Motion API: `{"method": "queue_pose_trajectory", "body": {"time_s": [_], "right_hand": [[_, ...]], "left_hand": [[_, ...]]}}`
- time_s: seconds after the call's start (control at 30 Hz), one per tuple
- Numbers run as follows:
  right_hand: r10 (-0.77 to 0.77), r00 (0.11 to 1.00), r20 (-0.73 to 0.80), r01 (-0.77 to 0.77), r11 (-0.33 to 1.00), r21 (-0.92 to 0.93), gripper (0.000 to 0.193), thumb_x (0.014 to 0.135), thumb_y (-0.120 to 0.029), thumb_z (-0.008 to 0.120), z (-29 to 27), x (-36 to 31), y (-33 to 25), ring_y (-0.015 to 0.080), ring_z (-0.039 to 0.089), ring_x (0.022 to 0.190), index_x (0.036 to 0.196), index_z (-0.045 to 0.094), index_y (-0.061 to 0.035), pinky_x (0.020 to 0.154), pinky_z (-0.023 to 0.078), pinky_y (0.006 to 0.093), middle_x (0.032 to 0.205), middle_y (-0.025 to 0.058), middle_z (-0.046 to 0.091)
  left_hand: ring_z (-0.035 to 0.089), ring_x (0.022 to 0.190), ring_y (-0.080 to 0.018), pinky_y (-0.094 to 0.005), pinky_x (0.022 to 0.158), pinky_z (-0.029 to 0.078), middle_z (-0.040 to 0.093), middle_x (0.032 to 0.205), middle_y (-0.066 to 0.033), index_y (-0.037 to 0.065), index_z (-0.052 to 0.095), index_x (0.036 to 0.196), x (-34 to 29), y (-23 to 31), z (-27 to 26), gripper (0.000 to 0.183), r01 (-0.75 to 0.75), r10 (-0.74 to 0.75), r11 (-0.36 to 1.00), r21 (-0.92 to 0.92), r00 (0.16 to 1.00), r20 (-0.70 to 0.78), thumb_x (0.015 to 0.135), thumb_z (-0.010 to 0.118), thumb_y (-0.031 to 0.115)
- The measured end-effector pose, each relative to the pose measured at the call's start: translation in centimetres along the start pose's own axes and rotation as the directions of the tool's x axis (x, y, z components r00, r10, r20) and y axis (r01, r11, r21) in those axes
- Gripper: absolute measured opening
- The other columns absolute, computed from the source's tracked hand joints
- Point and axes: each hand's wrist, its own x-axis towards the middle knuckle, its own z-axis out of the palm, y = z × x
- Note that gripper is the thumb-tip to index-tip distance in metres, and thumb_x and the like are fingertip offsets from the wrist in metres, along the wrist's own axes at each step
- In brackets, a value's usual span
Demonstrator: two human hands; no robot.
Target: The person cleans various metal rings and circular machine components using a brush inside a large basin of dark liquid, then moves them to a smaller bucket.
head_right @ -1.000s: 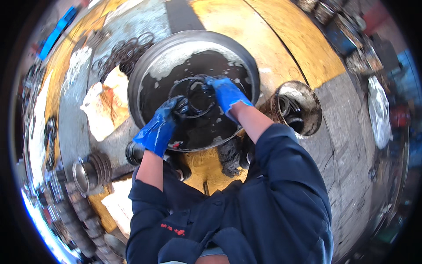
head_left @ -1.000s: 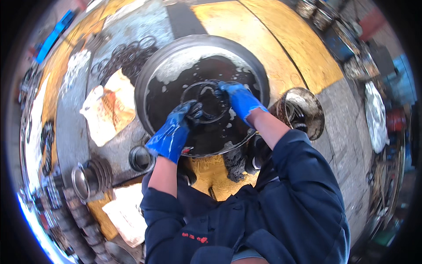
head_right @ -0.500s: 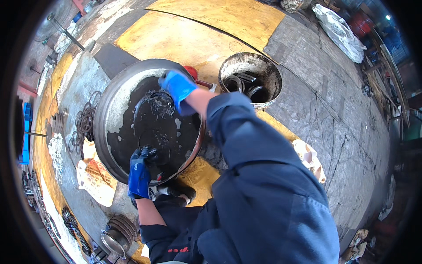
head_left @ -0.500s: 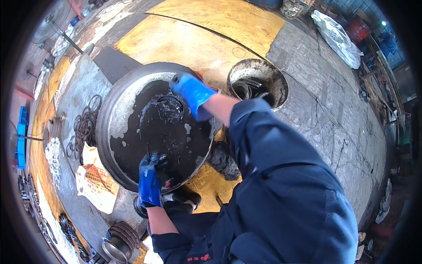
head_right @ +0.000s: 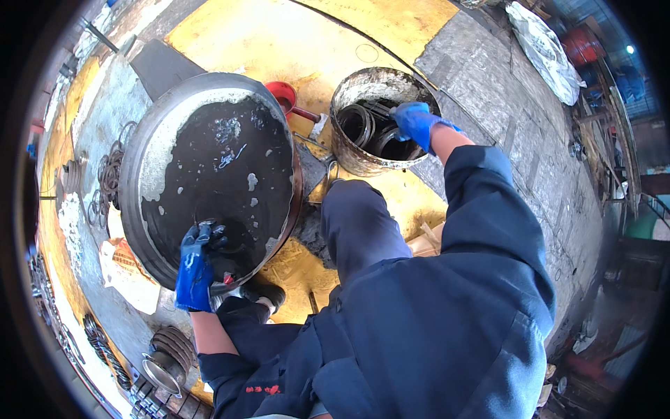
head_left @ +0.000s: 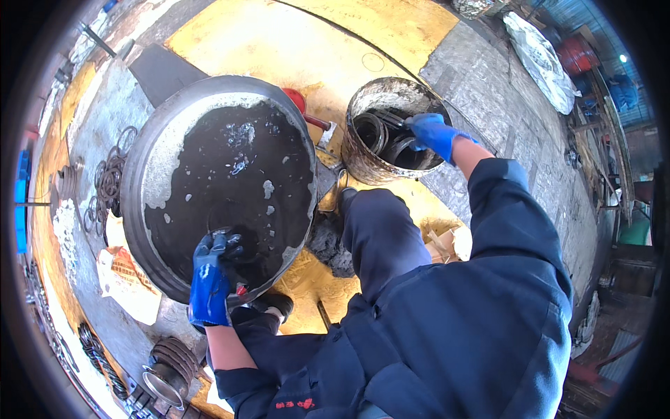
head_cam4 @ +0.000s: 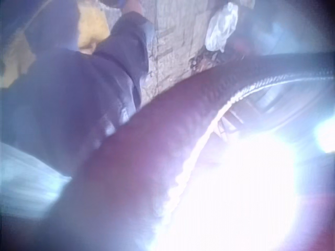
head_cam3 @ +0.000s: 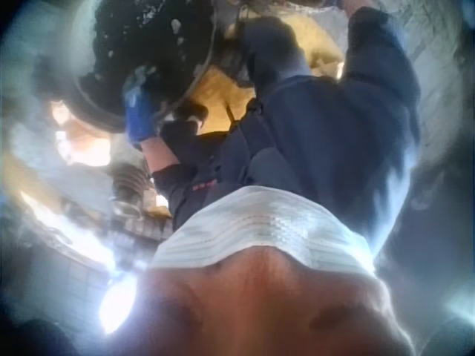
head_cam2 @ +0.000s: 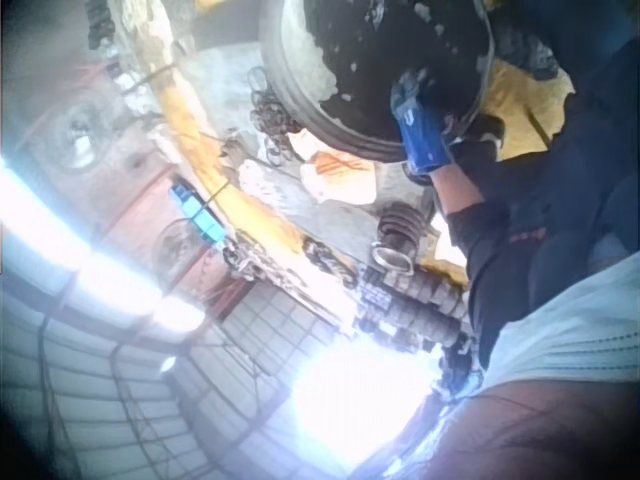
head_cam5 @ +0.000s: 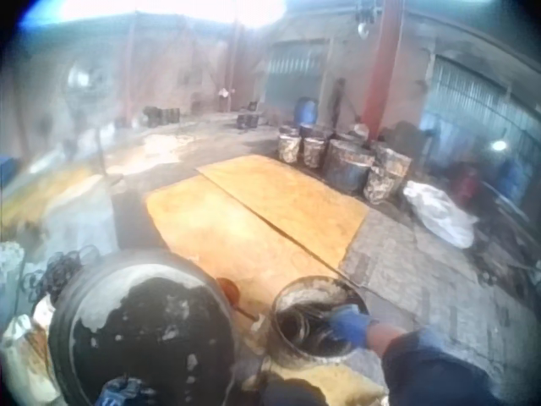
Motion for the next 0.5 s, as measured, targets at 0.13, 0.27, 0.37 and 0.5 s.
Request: {"method": "queue_pose_trajectory", "body": {"time_s": [0.13, 0.27, 0.37, 0.5], "right_hand": [[-0.007, 0.97, 0.243, 0.063, 0.973, -0.224, 0.018, 0.073, -0.018, 0.068, 5.1, 1.6, 1.0, 0.0293, 0.067, 0.067, 0.09, 0.069, -0.0104, 0.054, 0.05, 0.042, 0.071, 0.0103, 0.065], [0.099, 0.895, 0.436, 0.065, 0.936, -0.346, 0.037, 0.098, -0.033, 0.04, 6.1, 4.7, -1.9, 0.0288, 0.068, 0.087, 0.104, 0.069, -0.0115, 0.073, 0.052, 0.0395, 0.084, 0.0114, 0.069], [0.038, 0.884, 0.466, 0.179, 0.894, -0.412, 0.035, 0.097, -0.031, 0.04, 6.0, 4.6, -1.2, 0.0279, 0.069, 0.086, 0.103, 0.07, -0.0137, 0.071, 0.053, 0.0385, 0.086, 0.01, 0.07], [0.037, 0.887, 0.461, 0.172, 0.899, -0.403, 0.03, 0.095, -0.026, 0.043, 3.7, 2.7, -0.4, 0.0283, 0.07, 0.083, 0.102, 0.071, -0.0158, 0.066, 0.054, 0.0389, 0.088, 0.0082, 0.071]], "left_hand": [[0.066, 0.081, -0.0194, -0.0319, 0.072, 0.055, 0.068, 0.097, -0.0116, 0.001, 0.059, 0.116, 0.5, 0.4, -0.1, 0.026, 0.012, -0.014, 0.999, -0.031, 0.998, -0.065, 0.097, 0.056, 0.018], [0.066, 0.084, -0.0203, -0.0336, 0.073, 0.056, 0.067, 0.097, -0.0124, 0.0, 0.059, 0.117, 0.7, 0.3, -2.1, 0.026, 0.038, -0.042, 0.999, -0.026, 0.989, -0.145, 0.096, 0.056, 0.015], [0.066, 0.084, -0.0209, -0.0345, 0.075, 0.057, 0.067, 0.098, -0.0126, 0.0, 0.059, 0.116, 1.2, 0.3, -1.8, 0.026, 0.02, -0.032, 0.997, -0.07, 0.985, -0.171, 0.097, 0.056, 0.016], [0.066, 0.086, -0.0217, -0.0344, 0.078, 0.057, 0.067, 0.099, -0.013, 0.0, 0.059, 0.116, 0.9, 0.1, -2.2, 0.025, -0.052, 0.035, 0.994, -0.093, 0.983, -0.178, 0.097, 0.056, 0.014]]}}
